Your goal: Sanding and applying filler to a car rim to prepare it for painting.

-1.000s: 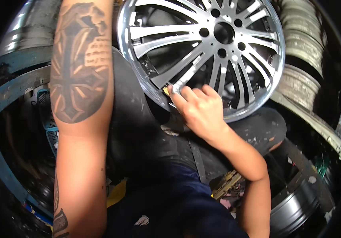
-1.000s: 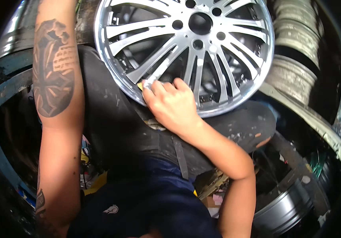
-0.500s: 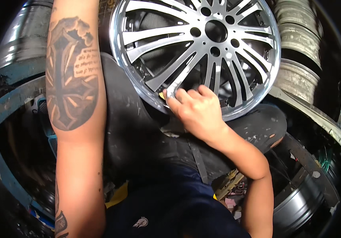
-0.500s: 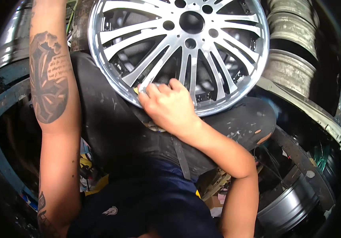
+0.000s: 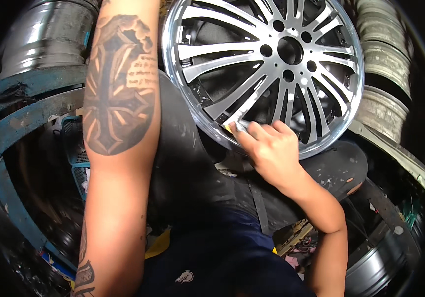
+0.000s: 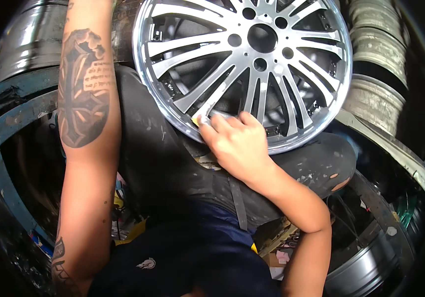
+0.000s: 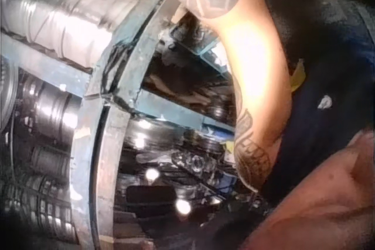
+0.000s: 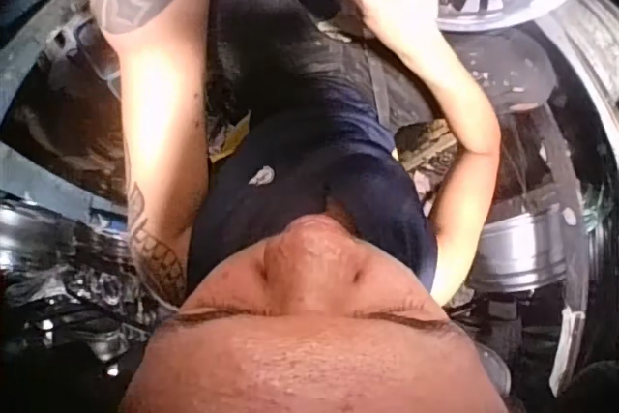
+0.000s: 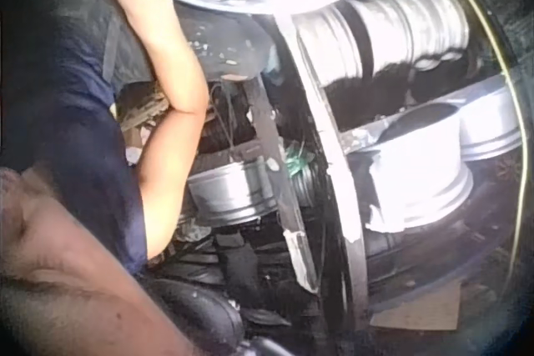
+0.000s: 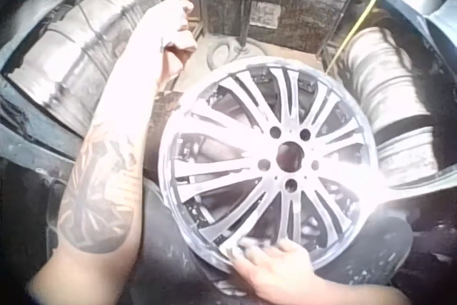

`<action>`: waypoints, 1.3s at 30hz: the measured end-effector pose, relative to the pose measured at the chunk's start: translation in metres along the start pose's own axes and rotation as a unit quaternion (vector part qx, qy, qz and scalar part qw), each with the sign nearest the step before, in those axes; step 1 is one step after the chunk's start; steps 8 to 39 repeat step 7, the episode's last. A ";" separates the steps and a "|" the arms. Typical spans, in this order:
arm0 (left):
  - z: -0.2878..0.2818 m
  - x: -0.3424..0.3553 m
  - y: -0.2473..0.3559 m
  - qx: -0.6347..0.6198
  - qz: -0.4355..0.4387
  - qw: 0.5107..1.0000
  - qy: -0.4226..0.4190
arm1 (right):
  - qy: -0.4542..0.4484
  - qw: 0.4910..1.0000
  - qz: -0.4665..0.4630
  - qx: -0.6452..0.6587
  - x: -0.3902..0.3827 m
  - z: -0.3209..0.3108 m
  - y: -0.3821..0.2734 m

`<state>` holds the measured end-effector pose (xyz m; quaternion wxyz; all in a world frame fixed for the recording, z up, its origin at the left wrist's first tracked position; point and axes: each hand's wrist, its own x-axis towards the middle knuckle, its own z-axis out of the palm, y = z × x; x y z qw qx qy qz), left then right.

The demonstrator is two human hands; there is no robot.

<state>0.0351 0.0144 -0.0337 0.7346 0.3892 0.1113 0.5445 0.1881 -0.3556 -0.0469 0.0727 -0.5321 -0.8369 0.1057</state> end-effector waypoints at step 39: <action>-0.011 0.001 0.037 0.013 0.050 0.998 -0.040 | 0.008 1.000 -0.002 0.018 0.006 -0.014 -0.010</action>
